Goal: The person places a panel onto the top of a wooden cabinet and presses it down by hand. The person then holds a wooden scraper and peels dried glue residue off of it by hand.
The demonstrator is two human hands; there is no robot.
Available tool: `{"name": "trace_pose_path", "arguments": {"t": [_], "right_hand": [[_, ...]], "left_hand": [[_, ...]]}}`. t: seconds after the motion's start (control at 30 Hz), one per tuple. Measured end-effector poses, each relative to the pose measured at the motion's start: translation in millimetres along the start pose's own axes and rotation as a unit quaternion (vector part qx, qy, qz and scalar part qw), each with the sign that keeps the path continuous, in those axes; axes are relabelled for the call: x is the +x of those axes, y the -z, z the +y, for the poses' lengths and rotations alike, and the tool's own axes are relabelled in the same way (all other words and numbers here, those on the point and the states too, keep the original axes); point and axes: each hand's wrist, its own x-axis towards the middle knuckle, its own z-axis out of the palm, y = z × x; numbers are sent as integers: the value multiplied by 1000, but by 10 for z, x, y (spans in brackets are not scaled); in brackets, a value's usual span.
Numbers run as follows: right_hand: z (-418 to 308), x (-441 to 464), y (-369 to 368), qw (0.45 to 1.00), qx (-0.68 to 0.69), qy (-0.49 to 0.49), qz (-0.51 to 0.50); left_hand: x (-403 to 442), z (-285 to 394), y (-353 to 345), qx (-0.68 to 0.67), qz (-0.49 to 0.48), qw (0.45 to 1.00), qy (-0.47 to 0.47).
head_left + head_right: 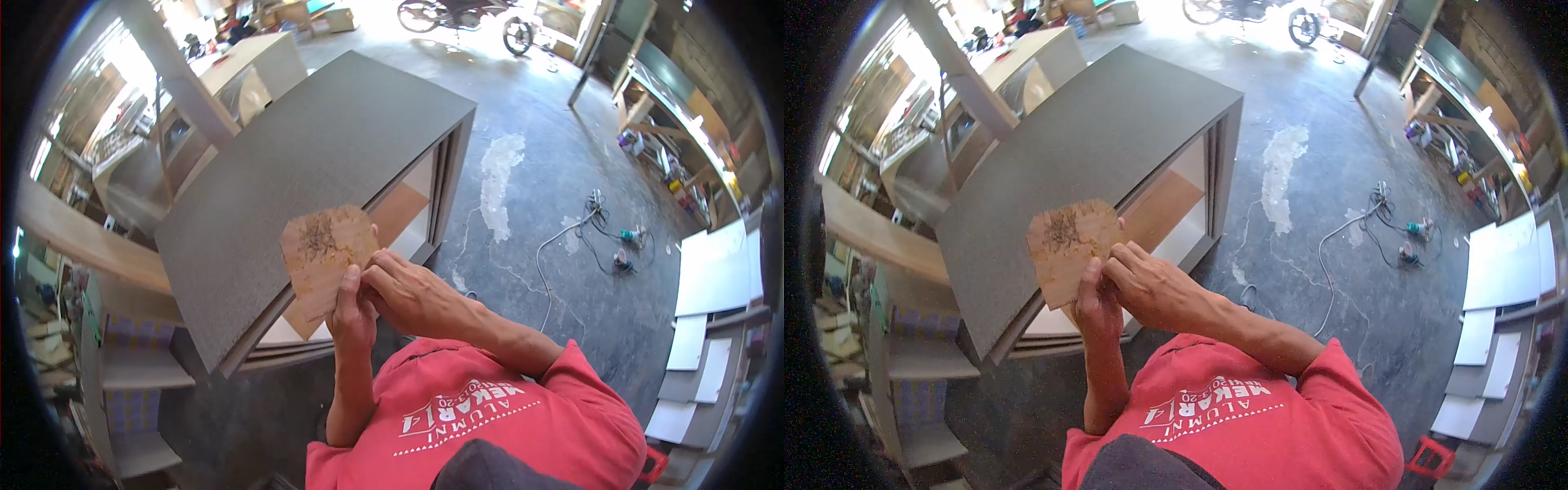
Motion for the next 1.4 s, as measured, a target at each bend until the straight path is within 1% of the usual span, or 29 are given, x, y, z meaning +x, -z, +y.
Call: {"name": "trace_pose_path", "arguments": {"t": [0.07, 0.1, 0.13, 0.2, 0.27, 0.33, 0.4, 0.47, 0.5, 0.53, 0.57, 0.6, 0.63, 0.7, 0.73, 0.77, 0.8, 0.87, 0.9, 0.93, 0.97, 1.03, 1.1, 1.13, 1.2, 1.23, 1.27, 1.33, 1.4], "right_hand": [[31, -36, 18, 999, 53, 1, 8], [53, -39, 46, 999, 47, -1, 17], [78, -45, 87, 999, 31, 17, 40], [116, -76, 176, 997, 11, 34, 69], [149, -126, 280, 994, -46, 90, 29], [188, -156, 382, 991, -68, 109, 37], [212, -175, 426, 987, -88, 127, 42], [236, -195, 419, 983, -110, 146, 21], [250, -210, 388, 983, -110, 146, 23], [269, -228, 338, 988, -103, 108, 36], [288, -238, 283, 992, -96, 72, 50], [295, -247, 228, 991, -96, 75, 52], [289, -266, 164, 993, -77, 33, 82], [252, -331, 6, 991, -7, -44, 127], [177, -377, -49, 991, -8, -41, 129], [82, -428, -93, 987, 114, -66, 95], [6, -475, -130, 966, 234, -90, 59], [-30, -444, -145, 968, 222, -86, 82], [8, -386, -74, 965, 205, -87, 141], [43, -325, 6, 958, 188, -88, 198], [82, -299, 124, 948, 194, -126, 217], [185, -244, 377, 950, 128, -120, 259], [324, -241, 488, 918, 183, -179, 301], [350, -238, 529, 918, 193, -184, 292], [357, -225, 599, 842, 335, -219, 361], [378, -247, 597, 842, 339, -222, 356], [400, -270, 602, 856, 324, -214, 342], [411, -276, 594, 869, 307, -206, 329], [380, -245, 541, 899, 248, -189, 307]], "left_hand": [[-37, -30, 36, 21, 45, 999, 0], [-85, -54, 127, 37, 65, 997, -7], [-105, -52, 156, 37, 56, 998, -6], [-127, -41, 191, 91, 43, 995, -12], [-173, -15, 273, 71, 25, 997, 1], [-153, 112, 246, -12, -75, 997, 25], [-83, 252, 159, 6, -106, 994, 33], [-32, 379, -13, 77, 1, 987, 138], [17, 334, 31, 105, -8, 984, 145], [23, 267, 35, 106, -9, 984, 143], [17, 180, 13, 142, 25, 985, 99], [24, 85, 8, 178, 59, 981, 55], [10, -27, 82, 235, 47, 971, 18], [-39, -149, 49, 256, 68, 964, -2], [-48, -208, 29, 276, 89, 957, -20], [-39, -274, 39, 316, 110, 942, -36], [-17, -280, 37, 317, 111, 941, -37], [49, -281, 26, 202, 134, 970, 3], [83, -310, 32, 109, 158, 981, -7], [92, -293, 40, 111, 161, 981, -6], [100, -255, 63, 87, 158, 984, 11], [97, -177, 10, 71, 161, 984, 37], [88, -118, -81, 74, 157, 984, 42], [76, -114, -102, 74, 146, 985, 48], [49, -141, -117, 79, 166, 982, 35], [52, -144, -117, 64, 143, 987, 46], [51, -149, -126, 49, 118, 990, 56], [38, -162, -172, 42, 117, 991, 55], [9, -198, -188, 58, 105, 992, 38]]}}
